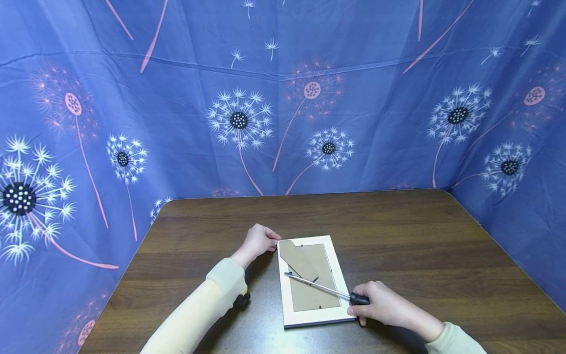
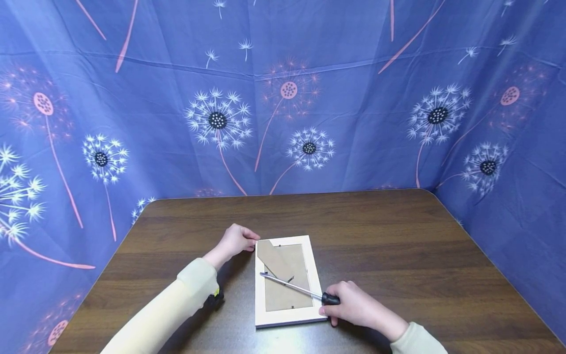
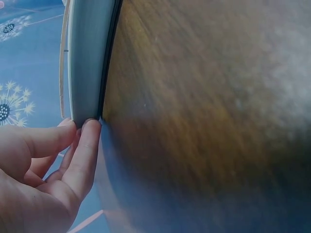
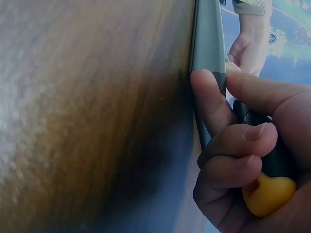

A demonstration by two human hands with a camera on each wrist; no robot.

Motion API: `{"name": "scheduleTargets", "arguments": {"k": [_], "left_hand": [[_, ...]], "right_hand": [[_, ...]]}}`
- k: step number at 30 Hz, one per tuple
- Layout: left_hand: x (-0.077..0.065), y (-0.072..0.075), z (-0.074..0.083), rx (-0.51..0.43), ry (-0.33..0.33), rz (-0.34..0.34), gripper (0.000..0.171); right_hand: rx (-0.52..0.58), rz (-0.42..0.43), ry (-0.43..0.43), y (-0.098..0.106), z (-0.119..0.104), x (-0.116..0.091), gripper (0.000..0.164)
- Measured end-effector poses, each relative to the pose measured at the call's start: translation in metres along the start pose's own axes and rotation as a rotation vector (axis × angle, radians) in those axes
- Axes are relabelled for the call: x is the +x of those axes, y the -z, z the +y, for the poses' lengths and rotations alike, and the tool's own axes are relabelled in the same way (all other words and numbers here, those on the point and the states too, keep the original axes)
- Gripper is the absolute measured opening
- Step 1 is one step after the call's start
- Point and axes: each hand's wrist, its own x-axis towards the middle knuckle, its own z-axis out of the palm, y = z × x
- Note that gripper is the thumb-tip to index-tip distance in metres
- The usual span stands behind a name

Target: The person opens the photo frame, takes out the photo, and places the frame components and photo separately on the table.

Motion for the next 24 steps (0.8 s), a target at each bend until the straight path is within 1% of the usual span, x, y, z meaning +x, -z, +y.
{"name": "scheduleTargets", "arguments": {"k": [5,8,10,12,17,21,24], "left_hand": [[0.0002,-0.0005,0.0013,0.007,-0.006,-0.010,0.011],[0.0014,-0.0014,0.0022,-0.002,0.004,-0.012,0.011],[0.0025,-0.0021,0.0023,0.003,-0.004,-0.015,0.011],[0.0035,-0.0027,0.0031,-0.001,0.005,-0.016,0.012],[0.0055,-0.0038,0.0038,0.007,0.002,-0.020,0.012],[0.0038,-0.0037,0.0029,0.006,-0.002,-0.008,0.013],[-0.0007,-0.0032,0.0017,0.000,0.002,0.011,0.014]], "right_hand": [[0.006,-0.013,0.007,-0.0009,-0.0006,0.0002,0.022],[0.015,-0.022,0.003,-0.0012,-0.0005,0.0003,0.022],[0.022,-0.028,0.001,-0.0015,-0.0003,0.0003,0.023],[0.033,-0.035,-0.003,-0.0018,0.0001,0.0003,0.023],[0.041,-0.048,-0.002,-0.0015,0.0010,0.0004,0.023],[0.012,-0.051,0.039,0.0017,0.0012,0.0006,0.023],[-0.012,-0.044,0.072,0.0068,0.0001,0.0009,0.027]]}}
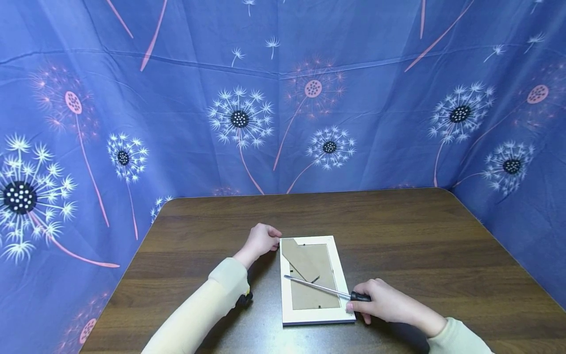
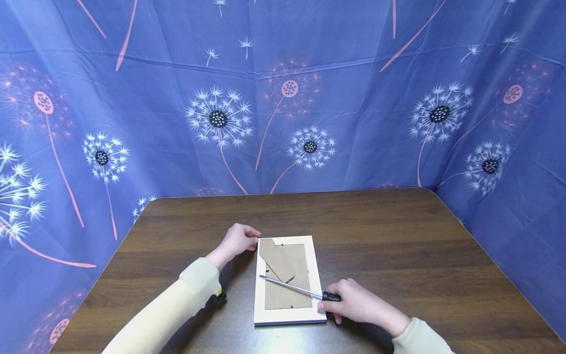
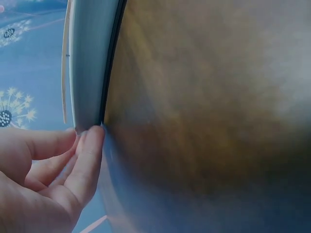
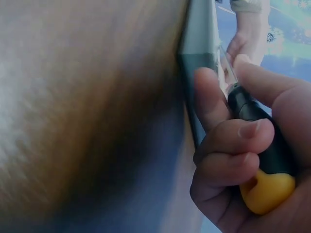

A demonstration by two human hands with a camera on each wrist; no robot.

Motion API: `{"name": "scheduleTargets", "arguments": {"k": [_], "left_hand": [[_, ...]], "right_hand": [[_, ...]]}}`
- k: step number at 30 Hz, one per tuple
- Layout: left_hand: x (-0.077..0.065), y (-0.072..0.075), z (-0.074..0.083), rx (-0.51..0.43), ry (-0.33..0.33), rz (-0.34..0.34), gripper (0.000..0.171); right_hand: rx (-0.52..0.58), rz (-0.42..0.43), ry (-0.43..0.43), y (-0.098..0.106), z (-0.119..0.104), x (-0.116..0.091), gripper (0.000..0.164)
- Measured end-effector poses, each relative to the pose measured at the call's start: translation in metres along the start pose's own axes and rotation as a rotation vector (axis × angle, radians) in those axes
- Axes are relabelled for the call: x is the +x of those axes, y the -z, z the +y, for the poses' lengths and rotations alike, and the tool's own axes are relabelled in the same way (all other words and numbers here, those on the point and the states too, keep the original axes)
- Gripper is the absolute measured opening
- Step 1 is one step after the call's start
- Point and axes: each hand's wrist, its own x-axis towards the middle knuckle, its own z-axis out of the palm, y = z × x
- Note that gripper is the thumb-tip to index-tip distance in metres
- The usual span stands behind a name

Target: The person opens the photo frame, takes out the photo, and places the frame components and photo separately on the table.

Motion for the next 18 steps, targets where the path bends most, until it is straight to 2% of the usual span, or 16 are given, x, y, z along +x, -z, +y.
{"name": "scheduleTargets", "arguments": {"k": [8,15,18], "left_hand": [[-0.026,0.002,-0.005,0.031,-0.009,0.007,0.013],[-0.058,0.002,0.001,0.047,-0.045,-0.056,0.017],[-0.070,0.000,0.004,0.062,-0.049,-0.082,0.026]], "right_hand": [[-0.089,0.038,-0.020,0.021,-0.005,0.001,0.031],[-0.079,-0.125,-0.048,0.044,-0.014,0.003,0.025],[-0.119,-0.133,-0.017,0.053,-0.017,0.007,0.021]]}}
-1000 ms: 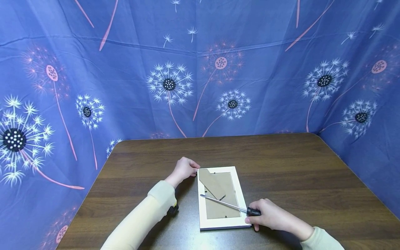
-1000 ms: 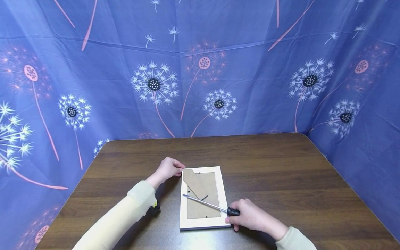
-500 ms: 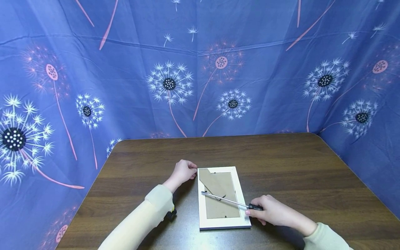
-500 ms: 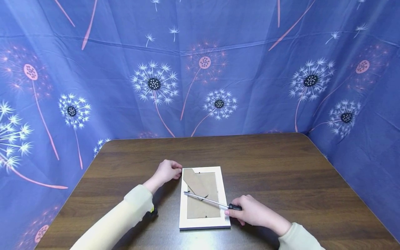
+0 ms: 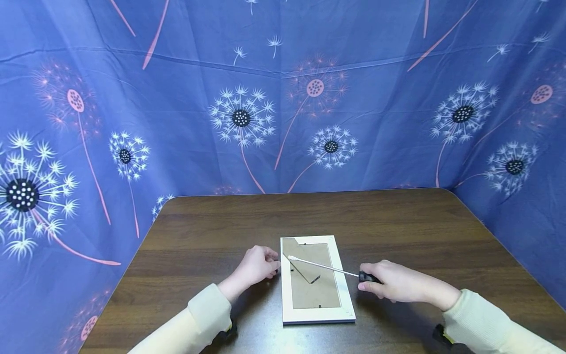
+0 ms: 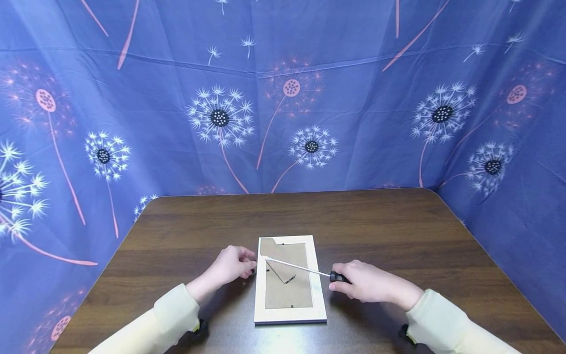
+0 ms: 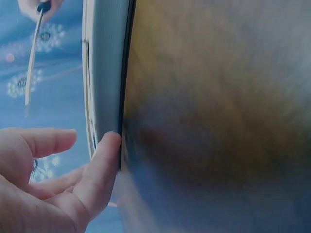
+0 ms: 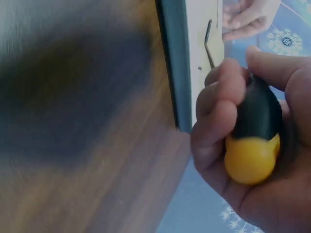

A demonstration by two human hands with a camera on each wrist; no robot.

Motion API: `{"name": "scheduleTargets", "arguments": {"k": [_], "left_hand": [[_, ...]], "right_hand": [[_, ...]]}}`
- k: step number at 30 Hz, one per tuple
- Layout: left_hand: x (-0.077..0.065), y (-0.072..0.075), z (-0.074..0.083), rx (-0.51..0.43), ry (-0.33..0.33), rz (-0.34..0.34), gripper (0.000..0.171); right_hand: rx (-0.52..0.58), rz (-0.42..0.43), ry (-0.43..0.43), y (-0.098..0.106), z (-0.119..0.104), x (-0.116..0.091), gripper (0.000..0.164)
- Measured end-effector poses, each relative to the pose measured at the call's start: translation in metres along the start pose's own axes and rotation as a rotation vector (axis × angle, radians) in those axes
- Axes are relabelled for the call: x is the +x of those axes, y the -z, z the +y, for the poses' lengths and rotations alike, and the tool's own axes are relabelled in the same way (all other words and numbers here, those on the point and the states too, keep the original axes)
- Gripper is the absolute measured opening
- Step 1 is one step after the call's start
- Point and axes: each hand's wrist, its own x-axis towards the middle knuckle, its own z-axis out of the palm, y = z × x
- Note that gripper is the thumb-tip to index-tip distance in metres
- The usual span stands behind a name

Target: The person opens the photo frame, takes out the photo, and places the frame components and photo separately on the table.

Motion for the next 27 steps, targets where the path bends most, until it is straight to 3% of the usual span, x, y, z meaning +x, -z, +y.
{"name": "scheduleTargets", "arguments": {"k": [5,12,16,21,27], "left_hand": [[-0.015,-0.006,0.003,0.042,-0.022,-0.020,0.045],[-0.025,-0.014,0.000,0.067,-0.040,-0.024,0.060],[-0.031,-0.017,0.001,0.057,-0.036,-0.035,0.064],[-0.035,-0.020,0.002,0.070,-0.040,-0.034,0.066],[-0.037,-0.023,0.001,0.060,-0.038,-0.025,0.070]], "right_hand": [[-0.223,0.115,0.048,0.012,-0.004,0.008,0.025],[-0.534,0.233,-0.065,0.023,-0.008,0.018,0.033],[-0.688,0.283,-0.013,0.028,-0.006,0.023,0.038],[-0.820,0.326,0.045,0.034,-0.007,0.028,0.039],[-0.916,0.320,0.096,0.038,-0.013,0.034,0.042]]}}
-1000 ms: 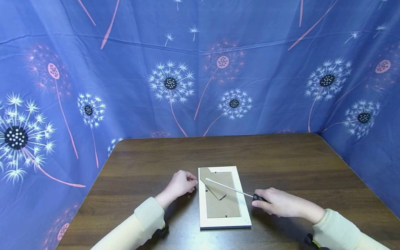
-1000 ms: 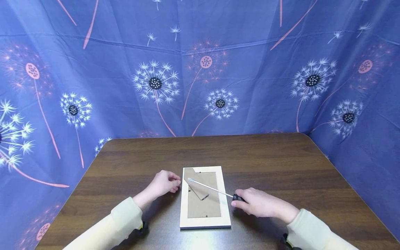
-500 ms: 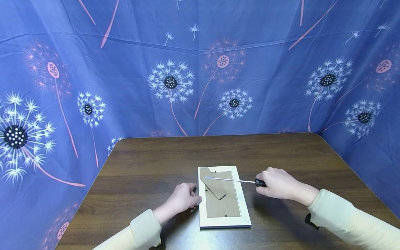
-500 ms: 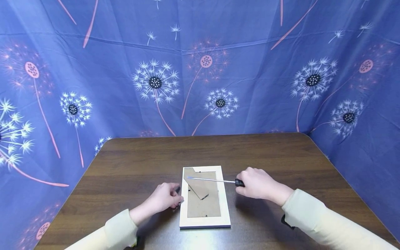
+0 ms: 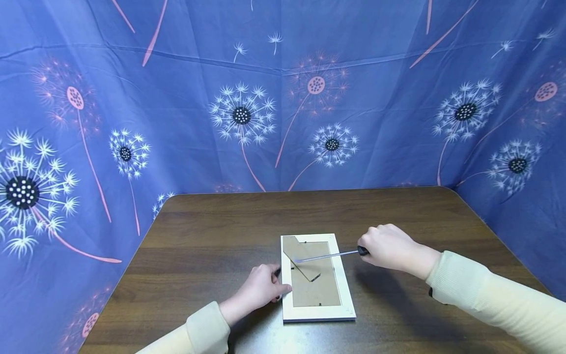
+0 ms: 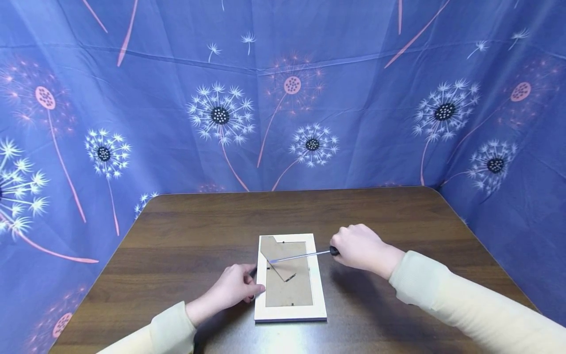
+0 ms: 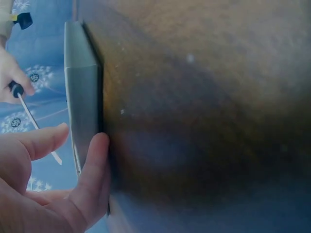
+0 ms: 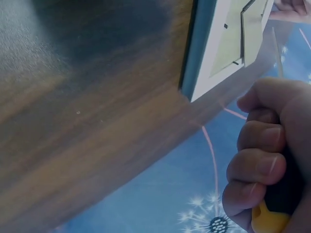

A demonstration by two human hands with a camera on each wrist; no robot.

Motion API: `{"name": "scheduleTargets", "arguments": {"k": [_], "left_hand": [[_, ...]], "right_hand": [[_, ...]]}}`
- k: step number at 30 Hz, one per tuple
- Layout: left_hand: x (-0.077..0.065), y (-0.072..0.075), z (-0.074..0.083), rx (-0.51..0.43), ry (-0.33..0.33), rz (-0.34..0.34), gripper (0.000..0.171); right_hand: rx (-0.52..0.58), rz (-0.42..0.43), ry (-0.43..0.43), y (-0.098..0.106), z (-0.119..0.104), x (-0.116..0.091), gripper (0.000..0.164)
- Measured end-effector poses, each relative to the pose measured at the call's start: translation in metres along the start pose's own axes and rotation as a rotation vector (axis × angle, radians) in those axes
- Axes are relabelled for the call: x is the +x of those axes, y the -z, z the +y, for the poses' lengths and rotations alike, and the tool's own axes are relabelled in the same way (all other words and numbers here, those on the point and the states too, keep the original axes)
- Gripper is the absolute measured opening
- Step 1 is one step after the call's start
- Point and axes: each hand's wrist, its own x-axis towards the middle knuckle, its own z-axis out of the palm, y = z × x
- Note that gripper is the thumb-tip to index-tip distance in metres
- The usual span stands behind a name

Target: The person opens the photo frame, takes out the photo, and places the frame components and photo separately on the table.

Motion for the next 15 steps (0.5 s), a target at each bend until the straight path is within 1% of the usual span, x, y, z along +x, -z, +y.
{"name": "scheduleTargets", "arguments": {"k": [5,11,13,15], "left_hand": [[0.002,-0.001,-0.001,0.015,-0.012,0.016,0.071],[0.008,-0.003,-0.001,0.019,-0.014,0.046,0.066],[0.010,-0.003,-0.001,0.006,-0.008,0.047,0.060],[0.012,-0.004,0.000,-0.007,-0.005,0.048,0.050]], "right_hand": [[-0.061,0.023,0.051,0.003,-0.001,0.006,0.042],[-0.086,0.041,0.085,0.008,-0.004,0.012,0.037],[-0.094,0.041,0.091,0.010,-0.005,0.013,0.037],[-0.103,0.038,0.094,0.011,-0.006,0.015,0.037]]}}
